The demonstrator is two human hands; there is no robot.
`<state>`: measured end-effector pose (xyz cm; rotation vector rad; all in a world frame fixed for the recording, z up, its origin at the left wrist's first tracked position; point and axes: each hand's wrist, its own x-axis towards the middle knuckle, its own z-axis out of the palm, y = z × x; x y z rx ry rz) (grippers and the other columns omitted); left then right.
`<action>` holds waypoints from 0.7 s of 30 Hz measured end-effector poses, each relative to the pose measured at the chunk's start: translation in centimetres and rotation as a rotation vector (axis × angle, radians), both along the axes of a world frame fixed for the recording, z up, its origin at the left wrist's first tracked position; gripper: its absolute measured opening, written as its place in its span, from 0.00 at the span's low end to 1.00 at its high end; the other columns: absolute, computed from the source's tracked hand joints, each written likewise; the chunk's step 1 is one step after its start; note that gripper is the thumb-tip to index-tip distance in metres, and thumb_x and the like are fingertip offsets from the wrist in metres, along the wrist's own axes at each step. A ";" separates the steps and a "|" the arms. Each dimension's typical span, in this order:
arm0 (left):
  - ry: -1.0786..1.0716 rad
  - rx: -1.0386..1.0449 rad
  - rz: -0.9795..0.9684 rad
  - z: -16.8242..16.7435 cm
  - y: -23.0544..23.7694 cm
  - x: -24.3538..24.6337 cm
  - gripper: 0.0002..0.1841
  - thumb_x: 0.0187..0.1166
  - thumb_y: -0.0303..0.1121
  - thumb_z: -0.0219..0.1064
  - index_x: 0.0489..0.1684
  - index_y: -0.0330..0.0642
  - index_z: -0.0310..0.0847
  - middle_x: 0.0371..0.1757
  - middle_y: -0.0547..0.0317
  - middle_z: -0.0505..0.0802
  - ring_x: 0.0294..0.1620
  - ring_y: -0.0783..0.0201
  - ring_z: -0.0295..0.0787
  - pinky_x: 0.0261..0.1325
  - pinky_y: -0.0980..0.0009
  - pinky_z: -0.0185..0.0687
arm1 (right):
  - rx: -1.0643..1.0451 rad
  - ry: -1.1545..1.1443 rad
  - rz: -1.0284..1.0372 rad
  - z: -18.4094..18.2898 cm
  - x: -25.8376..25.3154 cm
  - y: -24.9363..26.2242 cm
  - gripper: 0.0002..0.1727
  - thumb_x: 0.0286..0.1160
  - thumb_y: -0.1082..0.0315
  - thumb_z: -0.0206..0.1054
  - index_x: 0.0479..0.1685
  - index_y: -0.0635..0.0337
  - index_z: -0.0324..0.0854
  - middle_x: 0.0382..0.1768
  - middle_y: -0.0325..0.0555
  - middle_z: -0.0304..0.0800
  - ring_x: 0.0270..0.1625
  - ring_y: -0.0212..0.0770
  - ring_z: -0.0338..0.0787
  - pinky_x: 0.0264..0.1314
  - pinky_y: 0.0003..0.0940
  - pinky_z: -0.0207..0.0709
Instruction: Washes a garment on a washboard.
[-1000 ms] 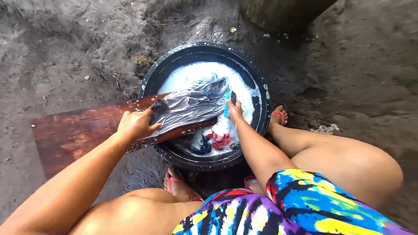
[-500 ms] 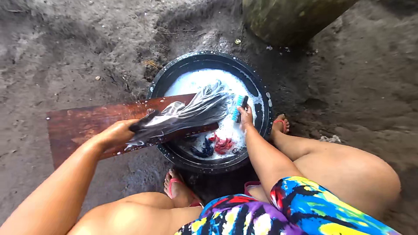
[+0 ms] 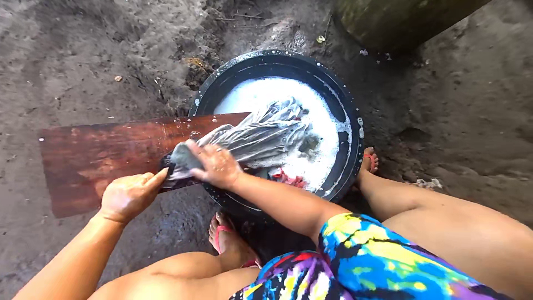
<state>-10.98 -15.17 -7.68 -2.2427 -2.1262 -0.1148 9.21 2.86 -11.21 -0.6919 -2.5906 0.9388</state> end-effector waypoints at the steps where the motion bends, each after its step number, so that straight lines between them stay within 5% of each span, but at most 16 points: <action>1: 0.006 0.000 0.013 0.1 0.1 0.1 0.18 0.79 0.25 0.61 0.64 0.41 0.89 0.30 0.39 0.91 0.27 0.38 0.91 0.26 0.42 0.81 | 0.024 0.019 -0.099 -1.4 1.7 2.3 0.42 0.69 0.50 0.76 0.87 0.50 0.70 0.62 0.60 0.91 0.64 0.59 0.91 0.62 0.59 0.84; 5: 0.004 0.009 0.052 0.5 0.5 0.8 0.19 0.76 0.23 0.61 0.62 0.39 0.89 0.27 0.38 0.90 0.24 0.37 0.89 0.23 0.43 0.77 | -0.128 -0.327 -0.638 -7.0 11.4 13.6 0.45 0.82 0.42 0.62 0.95 0.53 0.54 0.77 0.74 0.74 0.76 0.73 0.78 0.74 0.70 0.73; 7: 0.019 0.011 0.046 0.4 0.7 0.4 0.19 0.75 0.23 0.61 0.61 0.39 0.90 0.26 0.40 0.89 0.24 0.38 0.88 0.23 0.44 0.76 | -0.200 -0.355 -0.802 -7.6 11.8 15.2 0.48 0.82 0.40 0.62 0.97 0.55 0.49 0.80 0.74 0.69 0.78 0.73 0.75 0.76 0.69 0.71; 9: 0.028 -0.015 0.051 0.2 0.8 0.4 0.19 0.75 0.23 0.61 0.62 0.40 0.90 0.27 0.40 0.89 0.25 0.37 0.89 0.24 0.43 0.76 | -0.132 -0.240 -0.730 -5.8 7.8 10.9 0.48 0.79 0.41 0.65 0.96 0.54 0.52 0.76 0.71 0.76 0.73 0.70 0.81 0.71 0.67 0.77; 12: 0.022 -0.073 0.108 0.6 0.8 1.1 0.18 0.76 0.21 0.62 0.61 0.38 0.90 0.31 0.35 0.90 0.30 0.33 0.91 0.28 0.38 0.79 | -0.105 -0.035 -0.316 -1.6 0.6 0.3 0.46 0.72 0.44 0.72 0.91 0.52 0.64 0.65 0.63 0.87 0.64 0.61 0.88 0.61 0.59 0.84; 14: 0.037 -0.083 0.139 1.1 1.0 1.3 0.17 0.76 0.20 0.64 0.60 0.36 0.90 0.33 0.33 0.92 0.32 0.31 0.92 0.30 0.36 0.80 | -0.138 0.011 -0.122 -0.1 -0.1 -0.7 0.43 0.72 0.47 0.75 0.89 0.50 0.68 0.63 0.62 0.88 0.64 0.61 0.89 0.58 0.60 0.84; 16: 0.053 -0.087 0.141 1.0 1.1 1.1 0.16 0.76 0.20 0.64 0.59 0.37 0.91 0.33 0.33 0.92 0.32 0.32 0.92 0.30 0.36 0.80 | -0.145 -0.036 -0.209 -2.1 3.2 3.4 0.42 0.76 0.47 0.71 0.91 0.48 0.64 0.67 0.63 0.86 0.67 0.62 0.88 0.62 0.61 0.82; 21: 0.052 -0.067 0.147 1.1 1.5 1.7 0.15 0.75 0.19 0.65 0.56 0.37 0.92 0.34 0.33 0.93 0.33 0.31 0.93 0.30 0.36 0.82 | -0.261 -0.358 -0.811 -7.4 14.1 16.2 0.48 0.83 0.41 0.62 0.97 0.52 0.46 0.78 0.75 0.71 0.75 0.74 0.77 0.73 0.69 0.73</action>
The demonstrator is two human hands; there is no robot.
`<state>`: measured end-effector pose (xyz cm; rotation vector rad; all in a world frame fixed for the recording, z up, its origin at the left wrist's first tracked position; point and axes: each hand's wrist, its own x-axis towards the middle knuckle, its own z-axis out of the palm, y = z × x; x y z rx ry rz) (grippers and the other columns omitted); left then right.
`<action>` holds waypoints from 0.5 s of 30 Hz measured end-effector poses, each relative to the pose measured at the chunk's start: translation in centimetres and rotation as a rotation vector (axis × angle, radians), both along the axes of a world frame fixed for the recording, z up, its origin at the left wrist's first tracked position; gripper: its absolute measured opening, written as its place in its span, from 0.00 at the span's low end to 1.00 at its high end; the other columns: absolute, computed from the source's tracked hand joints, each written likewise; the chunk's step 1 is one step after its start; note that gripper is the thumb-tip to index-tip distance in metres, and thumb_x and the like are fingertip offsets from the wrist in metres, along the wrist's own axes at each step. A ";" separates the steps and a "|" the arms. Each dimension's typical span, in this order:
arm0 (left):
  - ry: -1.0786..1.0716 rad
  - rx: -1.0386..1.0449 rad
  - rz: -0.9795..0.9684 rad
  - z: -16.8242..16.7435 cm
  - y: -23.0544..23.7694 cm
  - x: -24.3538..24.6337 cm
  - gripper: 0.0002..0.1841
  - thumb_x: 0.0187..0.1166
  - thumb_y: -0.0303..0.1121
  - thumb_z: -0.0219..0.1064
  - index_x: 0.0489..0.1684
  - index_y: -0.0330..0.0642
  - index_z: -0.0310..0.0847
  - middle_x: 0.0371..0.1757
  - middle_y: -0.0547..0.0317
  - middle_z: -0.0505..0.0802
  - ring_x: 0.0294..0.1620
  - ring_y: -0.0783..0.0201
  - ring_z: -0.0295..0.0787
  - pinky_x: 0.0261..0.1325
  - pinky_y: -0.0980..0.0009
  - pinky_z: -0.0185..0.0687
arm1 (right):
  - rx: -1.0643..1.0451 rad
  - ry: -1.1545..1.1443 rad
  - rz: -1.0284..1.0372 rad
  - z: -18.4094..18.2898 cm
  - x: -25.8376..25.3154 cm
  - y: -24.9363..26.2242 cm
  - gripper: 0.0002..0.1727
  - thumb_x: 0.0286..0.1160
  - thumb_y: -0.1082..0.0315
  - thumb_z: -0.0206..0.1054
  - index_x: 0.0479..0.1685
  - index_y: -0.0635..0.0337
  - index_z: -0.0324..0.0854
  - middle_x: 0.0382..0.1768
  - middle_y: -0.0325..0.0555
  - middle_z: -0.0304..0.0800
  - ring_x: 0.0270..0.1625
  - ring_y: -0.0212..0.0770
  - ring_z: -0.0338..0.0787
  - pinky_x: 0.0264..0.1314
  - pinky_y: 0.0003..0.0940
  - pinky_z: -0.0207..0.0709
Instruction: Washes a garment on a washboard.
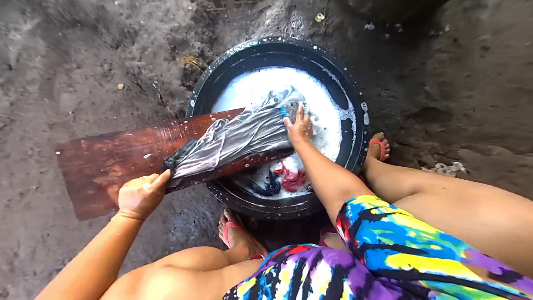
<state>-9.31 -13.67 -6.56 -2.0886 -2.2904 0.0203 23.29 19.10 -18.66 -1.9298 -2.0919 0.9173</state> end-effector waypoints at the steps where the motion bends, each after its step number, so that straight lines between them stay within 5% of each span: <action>1: 0.008 -0.003 -0.007 0.0 0.0 -0.2 0.15 0.75 0.19 0.65 0.56 0.37 0.92 0.34 0.33 0.94 0.33 0.32 0.94 0.30 0.36 0.82 | -0.017 0.014 -0.042 0.5 -0.8 -0.3 0.49 0.82 0.42 0.63 0.98 0.53 0.45 0.79 0.75 0.70 0.76 0.74 0.77 0.74 0.69 0.72; 6: -0.001 -0.052 0.029 -0.4 -0.2 -0.1 0.16 0.77 0.19 0.65 0.57 0.38 0.92 0.35 0.33 0.93 0.34 0.31 0.93 0.32 0.35 0.82 | 0.113 0.313 0.499 6.2 -13.2 -15.5 0.46 0.74 0.45 0.71 0.94 0.48 0.59 0.69 0.65 0.83 0.69 0.62 0.86 0.64 0.60 0.82; 8: -0.011 -0.046 0.038 -0.2 0.0 -0.2 0.15 0.77 0.19 0.65 0.57 0.37 0.92 0.36 0.32 0.93 0.35 0.29 0.94 0.33 0.33 0.82 | 0.059 0.371 0.664 7.8 -13.7 -16.1 0.44 0.76 0.46 0.73 0.93 0.46 0.61 0.69 0.64 0.84 0.69 0.63 0.86 0.64 0.61 0.81; 10: -0.021 -0.027 0.041 -0.2 0.0 0.1 0.14 0.76 0.19 0.64 0.55 0.35 0.92 0.35 0.31 0.93 0.34 0.29 0.93 0.31 0.33 0.81 | 0.128 0.353 0.559 5.4 -10.2 -12.1 0.42 0.76 0.49 0.71 0.91 0.48 0.64 0.68 0.65 0.86 0.68 0.63 0.87 0.64 0.62 0.82; 15: 0.003 -0.033 0.056 -0.1 0.1 0.3 0.15 0.75 0.19 0.66 0.56 0.38 0.92 0.34 0.32 0.93 0.33 0.30 0.93 0.30 0.34 0.81 | 0.033 0.004 -0.011 -0.2 1.6 0.3 0.47 0.83 0.43 0.63 0.97 0.55 0.48 0.78 0.76 0.71 0.75 0.75 0.78 0.74 0.69 0.73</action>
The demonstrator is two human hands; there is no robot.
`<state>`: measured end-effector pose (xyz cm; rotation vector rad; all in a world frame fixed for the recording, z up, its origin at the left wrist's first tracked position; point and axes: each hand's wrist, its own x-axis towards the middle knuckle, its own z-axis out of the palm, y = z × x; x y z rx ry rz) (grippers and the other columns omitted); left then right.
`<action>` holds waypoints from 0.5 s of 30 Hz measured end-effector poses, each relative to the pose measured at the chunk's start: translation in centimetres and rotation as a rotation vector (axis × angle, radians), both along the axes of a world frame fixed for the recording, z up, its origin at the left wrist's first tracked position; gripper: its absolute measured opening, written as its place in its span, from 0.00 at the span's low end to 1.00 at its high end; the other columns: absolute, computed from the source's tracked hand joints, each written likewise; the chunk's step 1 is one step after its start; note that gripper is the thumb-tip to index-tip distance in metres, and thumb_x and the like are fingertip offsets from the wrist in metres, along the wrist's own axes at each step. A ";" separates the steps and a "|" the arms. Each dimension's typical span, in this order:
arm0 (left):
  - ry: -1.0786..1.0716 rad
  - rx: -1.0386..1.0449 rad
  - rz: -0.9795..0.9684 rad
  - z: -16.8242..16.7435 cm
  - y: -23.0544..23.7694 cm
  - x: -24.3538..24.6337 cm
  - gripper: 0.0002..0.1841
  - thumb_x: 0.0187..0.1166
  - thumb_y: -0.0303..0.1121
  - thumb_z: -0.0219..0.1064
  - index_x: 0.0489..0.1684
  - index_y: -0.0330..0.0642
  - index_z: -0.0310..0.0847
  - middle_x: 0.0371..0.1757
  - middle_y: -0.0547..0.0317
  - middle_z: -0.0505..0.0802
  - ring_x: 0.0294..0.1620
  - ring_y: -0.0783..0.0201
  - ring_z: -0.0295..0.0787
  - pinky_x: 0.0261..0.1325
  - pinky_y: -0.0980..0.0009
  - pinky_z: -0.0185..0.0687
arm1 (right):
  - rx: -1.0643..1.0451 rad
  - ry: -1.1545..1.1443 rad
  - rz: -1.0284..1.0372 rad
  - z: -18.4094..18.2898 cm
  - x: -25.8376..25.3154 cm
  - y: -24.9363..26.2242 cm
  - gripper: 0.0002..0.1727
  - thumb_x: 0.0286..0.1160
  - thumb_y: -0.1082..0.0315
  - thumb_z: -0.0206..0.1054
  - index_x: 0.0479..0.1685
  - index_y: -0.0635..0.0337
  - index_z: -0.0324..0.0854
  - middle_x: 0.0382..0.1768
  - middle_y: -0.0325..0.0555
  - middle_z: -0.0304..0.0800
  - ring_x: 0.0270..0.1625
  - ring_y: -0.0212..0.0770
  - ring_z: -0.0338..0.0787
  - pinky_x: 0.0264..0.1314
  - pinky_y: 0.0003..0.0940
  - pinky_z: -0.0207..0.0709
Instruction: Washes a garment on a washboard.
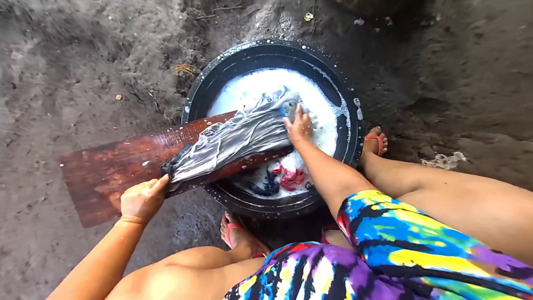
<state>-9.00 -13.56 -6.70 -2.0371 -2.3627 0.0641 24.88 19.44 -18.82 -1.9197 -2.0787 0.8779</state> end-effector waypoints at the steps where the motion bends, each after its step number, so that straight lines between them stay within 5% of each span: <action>1: 0.005 0.000 -0.009 -0.2 0.0 -0.2 0.15 0.75 0.19 0.66 0.56 0.39 0.92 0.33 0.33 0.93 0.32 0.31 0.93 0.30 0.35 0.80 | -0.023 0.002 -0.050 0.4 -0.6 -0.1 0.48 0.82 0.43 0.64 0.97 0.55 0.47 0.79 0.75 0.70 0.76 0.74 0.78 0.74 0.68 0.73; 3: 0.004 -0.007 -0.022 -0.4 0.3 -0.2 0.15 0.76 0.20 0.66 0.56 0.39 0.92 0.33 0.33 0.93 0.32 0.31 0.93 0.29 0.36 0.81 | 0.001 0.093 0.022 2.3 -5.5 -4.5 0.49 0.80 0.43 0.65 0.97 0.52 0.47 0.78 0.74 0.72 0.72 0.71 0.82 0.69 0.67 0.78; 6: -0.013 -0.029 0.014 0.0 0.5 0.3 0.15 0.75 0.19 0.68 0.57 0.38 0.92 0.34 0.32 0.93 0.34 0.30 0.93 0.32 0.34 0.81 | 0.028 0.283 0.450 6.4 -14.4 -14.6 0.46 0.77 0.44 0.69 0.95 0.49 0.56 0.70 0.67 0.82 0.69 0.64 0.85 0.63 0.62 0.82; 8: -0.029 -0.007 0.026 0.1 0.4 0.3 0.15 0.74 0.19 0.67 0.56 0.37 0.92 0.36 0.32 0.94 0.35 0.29 0.93 0.33 0.33 0.82 | 0.007 0.349 0.654 8.2 -15.7 -16.6 0.44 0.78 0.45 0.70 0.94 0.47 0.59 0.70 0.64 0.84 0.71 0.63 0.85 0.65 0.61 0.81; 11: -0.033 0.041 -0.012 -0.7 0.0 -0.3 0.15 0.74 0.20 0.66 0.56 0.38 0.92 0.35 0.34 0.94 0.33 0.30 0.93 0.31 0.35 0.82 | 0.090 0.285 0.473 4.4 -10.7 -10.8 0.42 0.80 0.46 0.66 0.94 0.49 0.59 0.71 0.67 0.83 0.70 0.65 0.86 0.66 0.62 0.81; 15: -0.028 0.042 -0.044 -0.6 0.2 -0.6 0.15 0.73 0.21 0.67 0.55 0.39 0.92 0.33 0.35 0.93 0.31 0.31 0.92 0.28 0.35 0.80 | -0.040 -0.012 0.040 0.2 0.3 0.3 0.48 0.84 0.42 0.61 0.97 0.56 0.46 0.78 0.78 0.69 0.74 0.76 0.78 0.71 0.72 0.73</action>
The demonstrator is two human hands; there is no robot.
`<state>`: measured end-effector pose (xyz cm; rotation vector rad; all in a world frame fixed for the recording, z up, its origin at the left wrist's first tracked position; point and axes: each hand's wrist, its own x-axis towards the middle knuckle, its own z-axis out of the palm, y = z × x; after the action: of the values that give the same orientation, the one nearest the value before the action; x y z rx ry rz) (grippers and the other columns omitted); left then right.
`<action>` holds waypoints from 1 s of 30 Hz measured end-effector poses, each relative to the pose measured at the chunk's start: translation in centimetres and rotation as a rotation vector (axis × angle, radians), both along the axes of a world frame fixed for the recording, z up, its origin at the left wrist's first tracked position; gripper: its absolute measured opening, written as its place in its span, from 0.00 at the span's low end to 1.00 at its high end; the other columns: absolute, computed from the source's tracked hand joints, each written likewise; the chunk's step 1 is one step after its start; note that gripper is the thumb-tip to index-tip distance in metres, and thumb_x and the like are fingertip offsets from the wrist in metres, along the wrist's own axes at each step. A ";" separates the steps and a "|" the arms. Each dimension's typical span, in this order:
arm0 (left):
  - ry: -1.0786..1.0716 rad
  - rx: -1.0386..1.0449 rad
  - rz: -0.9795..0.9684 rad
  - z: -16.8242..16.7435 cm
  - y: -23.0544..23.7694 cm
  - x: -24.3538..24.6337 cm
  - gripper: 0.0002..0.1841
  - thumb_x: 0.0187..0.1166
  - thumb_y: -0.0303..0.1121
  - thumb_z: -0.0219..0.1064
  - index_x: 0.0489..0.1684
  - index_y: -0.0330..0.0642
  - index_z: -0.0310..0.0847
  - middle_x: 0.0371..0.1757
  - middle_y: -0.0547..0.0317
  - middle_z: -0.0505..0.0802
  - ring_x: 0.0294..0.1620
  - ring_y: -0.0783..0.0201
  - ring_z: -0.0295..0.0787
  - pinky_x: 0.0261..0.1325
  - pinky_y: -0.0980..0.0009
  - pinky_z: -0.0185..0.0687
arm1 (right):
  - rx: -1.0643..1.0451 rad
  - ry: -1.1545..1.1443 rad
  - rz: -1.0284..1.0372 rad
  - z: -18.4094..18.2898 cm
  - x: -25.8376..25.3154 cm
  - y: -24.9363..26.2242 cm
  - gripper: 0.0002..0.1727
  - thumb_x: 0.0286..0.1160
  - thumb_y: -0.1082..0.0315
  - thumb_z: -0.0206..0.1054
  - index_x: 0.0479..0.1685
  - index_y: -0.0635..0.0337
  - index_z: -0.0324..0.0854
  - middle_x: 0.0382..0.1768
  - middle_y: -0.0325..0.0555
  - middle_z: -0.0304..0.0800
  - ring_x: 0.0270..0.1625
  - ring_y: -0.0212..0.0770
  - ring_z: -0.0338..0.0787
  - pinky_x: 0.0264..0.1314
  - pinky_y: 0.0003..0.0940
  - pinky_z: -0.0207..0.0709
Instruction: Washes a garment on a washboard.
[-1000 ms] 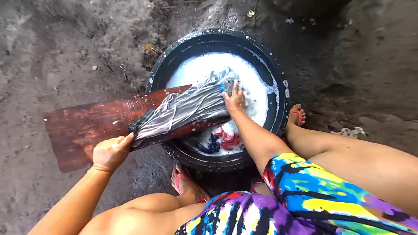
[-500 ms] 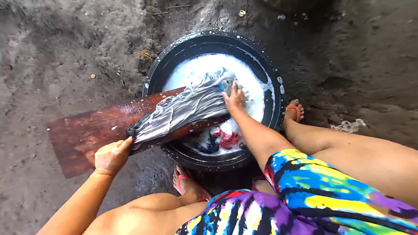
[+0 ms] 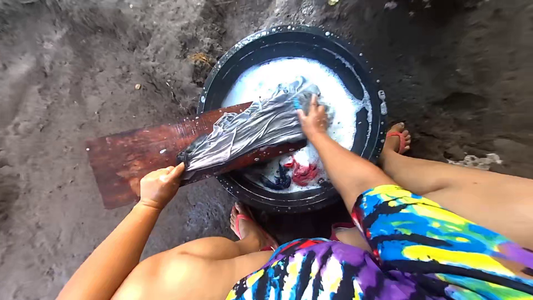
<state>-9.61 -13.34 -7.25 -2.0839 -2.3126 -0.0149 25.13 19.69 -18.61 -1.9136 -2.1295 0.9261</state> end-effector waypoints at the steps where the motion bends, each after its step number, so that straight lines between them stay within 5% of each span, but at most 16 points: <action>1: -0.004 -0.012 0.003 0.2 0.1 0.0 0.16 0.73 0.21 0.67 0.56 0.39 0.93 0.34 0.34 0.93 0.32 0.31 0.93 0.29 0.34 0.80 | -0.049 -0.023 -0.053 0.1 1.3 1.6 0.48 0.84 0.42 0.61 0.97 0.57 0.45 0.81 0.78 0.67 0.76 0.76 0.76 0.74 0.71 0.71; 3: -0.058 -0.074 0.056 1.0 0.8 0.4 0.15 0.75 0.25 0.66 0.56 0.38 0.92 0.40 0.33 0.95 0.40 0.29 0.94 0.35 0.30 0.81 | -0.085 0.056 -0.116 1.2 2.0 3.1 0.49 0.82 0.43 0.65 0.95 0.61 0.49 0.82 0.74 0.68 0.80 0.72 0.74 0.80 0.67 0.67; 7: -0.310 -0.306 0.307 3.6 5.2 1.7 0.21 0.81 0.43 0.70 0.63 0.35 0.86 0.64 0.32 0.88 0.72 0.31 0.80 0.70 0.28 0.72 | -0.101 0.431 -0.187 2.8 -2.1 5.1 0.43 0.73 0.48 0.75 0.83 0.65 0.68 0.80 0.70 0.70 0.82 0.64 0.72 0.83 0.59 0.68; 9: -0.307 -0.378 0.365 4.0 7.4 2.5 0.25 0.79 0.51 0.74 0.53 0.33 0.88 0.59 0.32 0.87 0.69 0.31 0.80 0.69 0.29 0.73 | -0.190 0.403 -0.129 2.3 -4.4 4.8 0.44 0.72 0.45 0.75 0.86 0.57 0.66 0.83 0.72 0.63 0.82 0.67 0.70 0.80 0.63 0.69; 12: -0.316 -0.539 0.350 3.9 10.0 3.3 0.17 0.82 0.41 0.71 0.46 0.32 0.89 0.53 0.33 0.88 0.63 0.33 0.84 0.65 0.32 0.76 | -0.248 0.236 -0.039 2.7 -6.2 3.7 0.45 0.75 0.42 0.72 0.88 0.54 0.64 0.82 0.73 0.67 0.80 0.70 0.74 0.77 0.68 0.71; 15: -0.746 -0.211 0.662 6.3 10.7 3.2 0.16 0.88 0.36 0.61 0.63 0.31 0.81 0.52 0.36 0.90 0.52 0.44 0.89 0.59 0.39 0.82 | -0.209 0.330 -0.076 2.7 -4.7 4.1 0.41 0.78 0.44 0.70 0.85 0.59 0.66 0.71 0.67 0.83 0.74 0.64 0.83 0.76 0.66 0.73; 17: -1.007 0.197 0.805 8.7 10.0 2.0 0.19 0.85 0.37 0.61 0.71 0.43 0.75 0.53 0.53 0.88 0.49 0.63 0.87 0.55 0.55 0.86 | -0.133 0.536 -0.164 4.0 -2.8 5.1 0.38 0.82 0.48 0.67 0.84 0.64 0.64 0.69 0.66 0.84 0.71 0.59 0.85 0.74 0.60 0.78; 20: -1.242 0.667 0.640 11.4 8.6 -0.2 0.17 0.75 0.25 0.61 0.60 0.51 0.70 0.49 0.70 0.88 0.51 0.69 0.89 0.60 0.60 0.89 | -0.040 0.786 -0.209 7.2 1.2 5.4 0.35 0.86 0.51 0.62 0.85 0.64 0.63 0.69 0.59 0.83 0.66 0.47 0.88 0.69 0.47 0.84; 23: -1.272 0.528 0.557 11.3 5.3 -0.3 0.19 0.64 0.20 0.57 0.43 0.63 0.66 0.36 0.84 0.86 0.40 0.82 0.85 0.47 0.75 0.86 | -0.157 0.718 -0.209 7.6 6.7 3.9 0.31 0.88 0.47 0.58 0.80 0.60 0.70 0.70 0.55 0.81 0.68 0.44 0.84 0.70 0.47 0.80; 25: -1.231 0.109 0.607 9.4 2.7 -0.4 0.19 0.61 0.22 0.60 0.47 0.57 0.71 0.32 0.76 0.88 0.30 0.81 0.84 0.32 0.78 0.84 | -0.193 0.637 -0.308 4.8 8.9 2.9 0.33 0.87 0.46 0.61 0.81 0.62 0.71 0.74 0.60 0.81 0.74 0.51 0.82 0.76 0.54 0.75; 28: -0.998 -0.457 0.707 7.0 2.1 0.2 0.32 0.79 0.28 0.65 0.85 0.45 0.60 0.54 0.41 0.89 0.46 0.54 0.86 0.50 0.54 0.83 | -0.171 0.672 -0.355 2.0 7.3 1.6 0.34 0.86 0.51 0.63 0.84 0.64 0.65 0.73 0.63 0.80 0.72 0.53 0.83 0.75 0.53 0.77; 30: -0.793 -0.509 0.772 5.3 2.6 1.0 0.34 0.81 0.39 0.73 0.84 0.40 0.62 0.53 0.33 0.89 0.49 0.43 0.88 0.55 0.42 0.82 | -0.167 0.694 -0.210 2.4 4.0 1.2 0.37 0.81 0.55 0.69 0.85 0.64 0.65 0.77 0.63 0.77 0.76 0.53 0.81 0.77 0.51 0.77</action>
<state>-8.65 -10.71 -1.92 -1.2475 -3.8036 -0.3121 29.18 20.94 -16.25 -1.5139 -1.4613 1.4795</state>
